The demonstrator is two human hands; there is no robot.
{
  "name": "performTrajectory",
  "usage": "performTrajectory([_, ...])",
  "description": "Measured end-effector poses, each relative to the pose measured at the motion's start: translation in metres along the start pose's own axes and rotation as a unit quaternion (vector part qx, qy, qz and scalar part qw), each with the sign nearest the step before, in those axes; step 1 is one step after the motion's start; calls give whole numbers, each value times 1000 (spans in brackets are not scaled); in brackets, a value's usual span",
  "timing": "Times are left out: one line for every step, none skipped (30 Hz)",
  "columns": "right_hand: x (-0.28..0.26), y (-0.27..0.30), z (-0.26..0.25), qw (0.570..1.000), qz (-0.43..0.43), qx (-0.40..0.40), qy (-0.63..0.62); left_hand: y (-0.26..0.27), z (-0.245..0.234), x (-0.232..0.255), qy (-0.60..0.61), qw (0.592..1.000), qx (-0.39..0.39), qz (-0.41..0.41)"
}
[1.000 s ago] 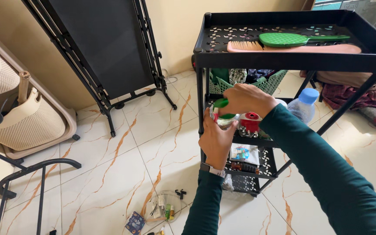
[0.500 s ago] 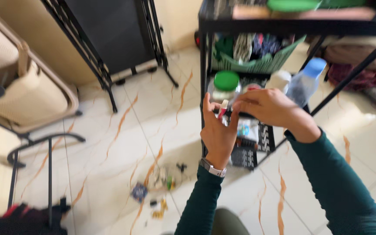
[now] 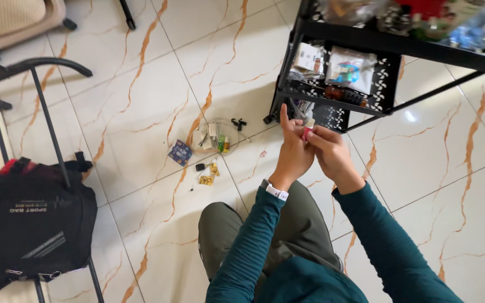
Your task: The person assembles a black metal rack by inserting vertical poles into perforated trays and securing them. They then organize various items from the floor onto the rack, including plastic bottles, a hairbrush, a comb, a charger, and small containers.
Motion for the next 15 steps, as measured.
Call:
performTrajectory([3, -8, -8, 999, -16, 14, 49, 4, 8, -22, 83, 993, -12, -82])
performTrajectory([1, -22, -23, 998, -27, 33, 43, 11, 19, -39, 166, 972, -24, -162])
performTrajectory([-7, -46, -42, 997, -37, 53, 37, 19, 30, -56, 248, 938, -37, -239])
performTrajectory([-25, -71, -57, 992, -104, 49, 46, 24, 32, -63, 234, 941, -41, -243])
performTrajectory([-44, -99, -73, 983, -171, 44, 56, 30, 34, -70, 220, 943, -46, -246])
performTrajectory([-44, -136, -104, 972, -107, 140, 158, 38, 37, -76, 206, 944, -51, -252])
performTrajectory([-64, -157, -114, 920, -183, 155, 309, 49, 39, -85, 192, 941, -55, -272])
performTrajectory([-73, -182, -130, 876, -178, 205, 399, 61, 41, -96, 177, 938, -55, -292])
performTrajectory([-82, -200, -142, 820, -173, 250, 484, 73, 44, -108, 162, 935, -55, -311])
performTrajectory([-83, -215, -145, 826, -193, 221, 481, 90, 48, -120, 167, 928, -56, -327])
performTrajectory([-84, -224, -145, 831, -212, 191, 477, 109, 52, -133, 172, 921, -58, -343])
performTrajectory([-88, -222, -147, 809, -220, 195, 509, 130, 55, -146, 178, 914, -58, -359])
performTrajectory([-84, -219, -141, 785, -229, 198, 540, 154, 52, -159, 193, 912, -37, -361])
performTrajectory([-84, -206, -129, 796, -288, 169, 505, 174, 45, -177, 207, 911, -14, -357])
performTrajectory([-79, -177, -119, 803, -344, 139, 465, 195, 37, -198, 221, 909, 10, -352])
Point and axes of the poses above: each hand's wrist, its own y-axis away from the middle knuckle, its own z-axis out of the palm, x = y × z, the point moved 9 cm from there along -y, towards the middle knuckle, and after that the axes turned 3 degrees about -x, right-handed, at the moved point
